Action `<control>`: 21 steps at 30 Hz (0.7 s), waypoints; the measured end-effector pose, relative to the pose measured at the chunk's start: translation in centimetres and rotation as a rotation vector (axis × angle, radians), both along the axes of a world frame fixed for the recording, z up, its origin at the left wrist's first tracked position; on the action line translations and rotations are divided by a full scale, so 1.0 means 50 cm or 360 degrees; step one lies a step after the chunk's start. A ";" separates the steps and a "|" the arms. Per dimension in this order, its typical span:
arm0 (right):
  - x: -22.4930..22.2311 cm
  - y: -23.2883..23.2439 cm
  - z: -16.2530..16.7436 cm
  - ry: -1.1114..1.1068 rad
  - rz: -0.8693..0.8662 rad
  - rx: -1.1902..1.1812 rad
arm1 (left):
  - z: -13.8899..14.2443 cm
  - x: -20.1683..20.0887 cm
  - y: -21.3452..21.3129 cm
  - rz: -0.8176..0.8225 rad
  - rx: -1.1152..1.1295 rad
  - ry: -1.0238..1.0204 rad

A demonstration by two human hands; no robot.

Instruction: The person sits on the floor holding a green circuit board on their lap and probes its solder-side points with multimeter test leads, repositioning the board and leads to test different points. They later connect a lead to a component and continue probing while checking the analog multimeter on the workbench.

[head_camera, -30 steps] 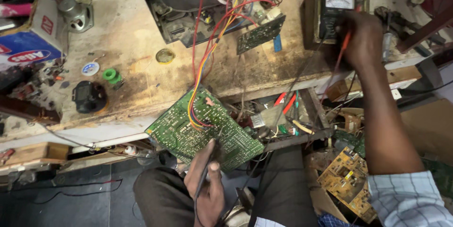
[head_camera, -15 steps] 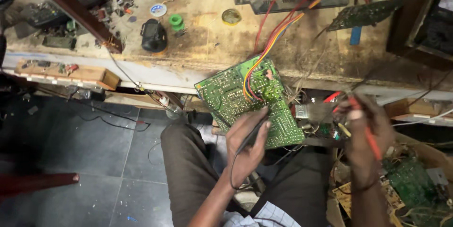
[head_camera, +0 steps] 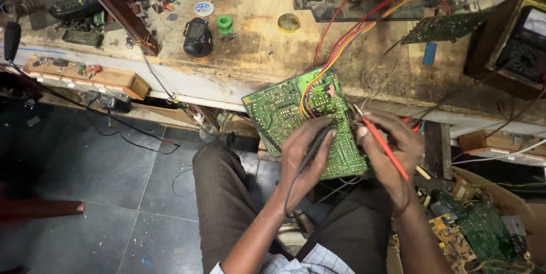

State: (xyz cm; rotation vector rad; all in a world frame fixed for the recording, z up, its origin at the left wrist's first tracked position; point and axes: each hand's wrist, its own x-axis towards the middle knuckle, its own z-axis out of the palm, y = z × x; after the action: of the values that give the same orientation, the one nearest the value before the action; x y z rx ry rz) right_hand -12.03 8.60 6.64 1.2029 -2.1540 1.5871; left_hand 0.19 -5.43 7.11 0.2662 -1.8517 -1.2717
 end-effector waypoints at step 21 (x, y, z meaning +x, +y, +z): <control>0.025 -0.026 -0.041 -0.0107 -0.0012 -0.0034 | 0.014 -0.022 -0.040 0.0022 -0.0038 0.0037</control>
State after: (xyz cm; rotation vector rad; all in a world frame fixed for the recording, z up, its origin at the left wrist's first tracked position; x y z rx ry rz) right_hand -10.79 7.28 4.59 1.1499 -2.1739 1.6661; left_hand -0.94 -7.42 7.83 0.2497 -1.8414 -1.2376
